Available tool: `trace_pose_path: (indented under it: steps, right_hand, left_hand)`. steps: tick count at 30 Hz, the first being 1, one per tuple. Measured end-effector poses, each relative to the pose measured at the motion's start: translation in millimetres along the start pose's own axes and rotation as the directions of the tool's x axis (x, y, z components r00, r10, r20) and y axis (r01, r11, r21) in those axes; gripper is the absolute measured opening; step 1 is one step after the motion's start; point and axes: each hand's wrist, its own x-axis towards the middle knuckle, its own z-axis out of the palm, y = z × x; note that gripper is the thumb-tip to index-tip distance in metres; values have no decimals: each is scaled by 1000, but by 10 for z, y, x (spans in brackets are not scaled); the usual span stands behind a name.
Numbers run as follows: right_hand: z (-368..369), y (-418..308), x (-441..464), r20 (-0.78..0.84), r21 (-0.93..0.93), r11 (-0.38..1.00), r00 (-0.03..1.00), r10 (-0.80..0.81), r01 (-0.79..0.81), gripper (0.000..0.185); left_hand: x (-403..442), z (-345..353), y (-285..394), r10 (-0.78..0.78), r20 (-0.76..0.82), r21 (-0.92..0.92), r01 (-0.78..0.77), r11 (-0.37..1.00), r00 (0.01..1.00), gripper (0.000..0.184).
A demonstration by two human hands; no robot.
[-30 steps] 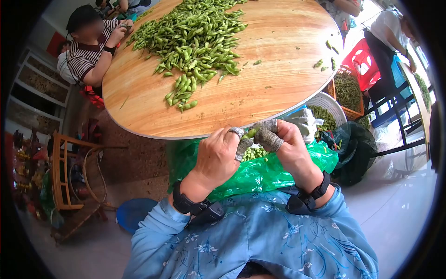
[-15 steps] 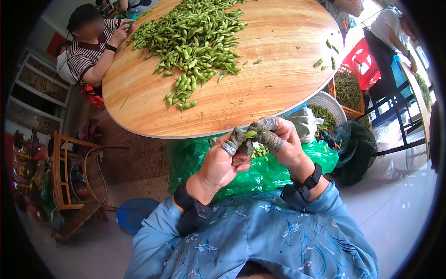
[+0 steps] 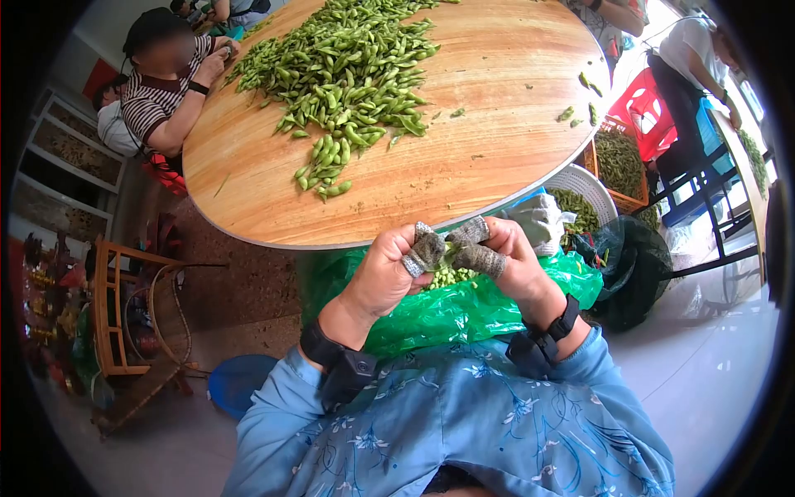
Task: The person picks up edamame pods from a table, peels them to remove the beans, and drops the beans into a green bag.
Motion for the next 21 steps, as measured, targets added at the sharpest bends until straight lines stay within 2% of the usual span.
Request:
trace_pose_path:
  steps: [1, 3, 5, 7, 8, 10, 11, 13, 14, 16, 17, 18, 19, 20, 21]
  right_hand:
    - [-10, 14, 7, 17, 69, 998, 1000, 13, -14, 14]
    - [-1, 0, 23, -5, 22, 999, 999, 34, -33, 13]
    - [37, -30, 18, -29, -23, 998, 998, 56, -56, 12]
    - [98, -74, -18, -78, -427, 902, 996, 31, -61, 10]
    - [105, -102, -22, -78, -428, 902, 996, 31, -62, 10]
    - [105, -145, -22, 50, -762, 631, 985, -166, 145, 9]
    - [102, -130, -20, 49, -763, 630, 985, -166, 144, 9]
    - [90, -63, -10, -83, -524, 852, 995, -48, -2, 8]
    - [87, -38, -18, -80, -524, 852, 996, -49, -1, 8]
    - [91, 10, -27, -185, -412, 911, 981, -54, -28, 7]
    - [13, 15, -60, -227, -445, 894, 972, -63, -46, 8]
    - [-104, -4, -91, -225, -534, 846, 962, -156, 12, 9]
    - [-283, -47, -149, -330, -616, 783, 932, -153, -90, 8]
    - [-461, -129, -193, -384, -609, 789, 901, -204, -81, 8]
    - [-711, -143, -240, -353, -746, 666, 838, -415, 16, 7]
  left_hand:
    - [-6, 32, 18, -42, -21, -33, 41, 999, 999, 3]
    - [1, 48, 20, -83, -43, -66, 80, 995, 996, 4]
    - [6, 49, 0, -69, -128, 124, 85, 989, 989, 5]
    - [29, 42, -54, -22, -133, 189, 47, 981, 991, 6]
    - [43, 33, -77, 27, -133, 256, 8, 967, 991, 7]
    - [49, 22, -113, 44, -134, 259, -7, 966, 990, 9]
    - [49, 18, -137, 59, -135, 261, -22, 965, 989, 11]
    - [59, 11, -185, 49, -143, 229, -15, 973, 989, 15]
    - [68, 1, -215, 42, -153, 199, -11, 980, 987, 19]
    - [118, -25, -340, 216, -108, 322, -171, 931, 970, 25]
    - [87, -117, -379, 182, -90, 539, -106, 836, 979, 28]
    - [57, -130, -398, 195, -73, 692, -91, 716, 978, 30]
    - [6, -68, -307, 260, -5, 805, -150, 574, 966, 34]
    - [-38, -2, -219, 305, 73, 889, -201, 411, 950, 39]
    - [-26, -20, -253, 482, 204, 926, -329, 188, 852, 38]
